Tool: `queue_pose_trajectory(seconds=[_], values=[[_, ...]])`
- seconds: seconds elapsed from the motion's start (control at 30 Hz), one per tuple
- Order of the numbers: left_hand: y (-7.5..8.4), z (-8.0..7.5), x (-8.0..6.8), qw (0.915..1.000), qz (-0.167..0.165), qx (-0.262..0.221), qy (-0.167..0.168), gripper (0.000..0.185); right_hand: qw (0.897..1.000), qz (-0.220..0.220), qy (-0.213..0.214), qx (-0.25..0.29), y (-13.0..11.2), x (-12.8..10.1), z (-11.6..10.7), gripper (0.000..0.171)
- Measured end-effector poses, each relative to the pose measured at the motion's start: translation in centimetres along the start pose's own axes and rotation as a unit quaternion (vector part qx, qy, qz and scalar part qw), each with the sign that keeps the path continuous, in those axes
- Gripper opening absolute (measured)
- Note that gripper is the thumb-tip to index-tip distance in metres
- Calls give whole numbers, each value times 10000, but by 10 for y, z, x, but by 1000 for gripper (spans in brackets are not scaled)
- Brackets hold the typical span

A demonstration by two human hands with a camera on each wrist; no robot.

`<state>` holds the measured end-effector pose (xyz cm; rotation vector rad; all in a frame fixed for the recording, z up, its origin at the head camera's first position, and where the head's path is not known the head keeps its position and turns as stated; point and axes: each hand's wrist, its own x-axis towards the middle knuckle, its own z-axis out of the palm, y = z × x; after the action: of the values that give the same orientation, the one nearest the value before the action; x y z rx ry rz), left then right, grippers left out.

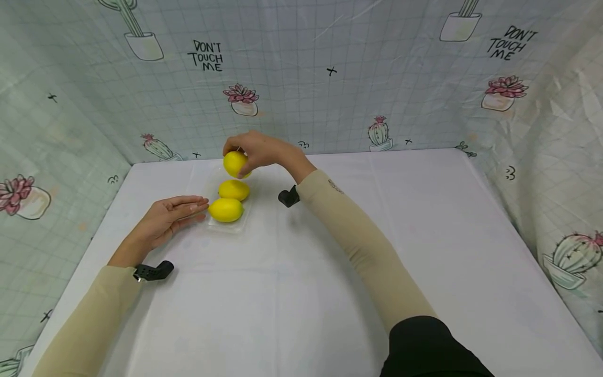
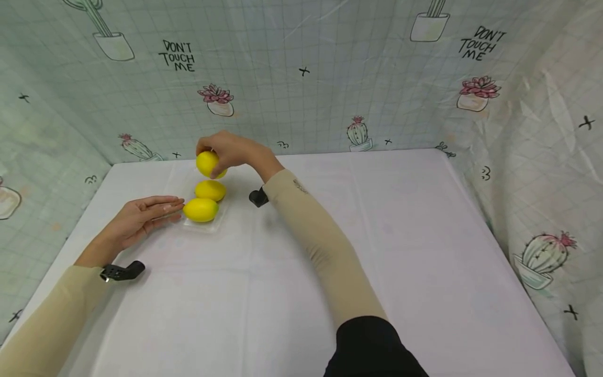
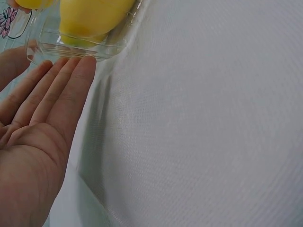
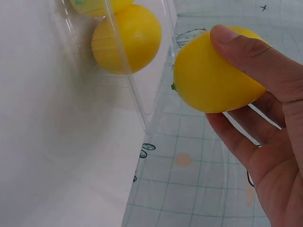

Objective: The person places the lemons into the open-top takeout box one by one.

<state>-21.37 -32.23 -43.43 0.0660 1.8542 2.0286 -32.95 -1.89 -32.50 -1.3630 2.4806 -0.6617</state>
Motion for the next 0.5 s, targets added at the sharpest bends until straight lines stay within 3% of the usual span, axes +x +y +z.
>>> queue_pose_trajectory(seconds=[0.17,0.5], values=[[0,0,0,10000,-1,84,-15,44,9995,132,-257,-121,4,3,5,49],[-1,-1,1,9999,117,-40,-122,43,9982,-35,-590,92,10,5,11,37]])
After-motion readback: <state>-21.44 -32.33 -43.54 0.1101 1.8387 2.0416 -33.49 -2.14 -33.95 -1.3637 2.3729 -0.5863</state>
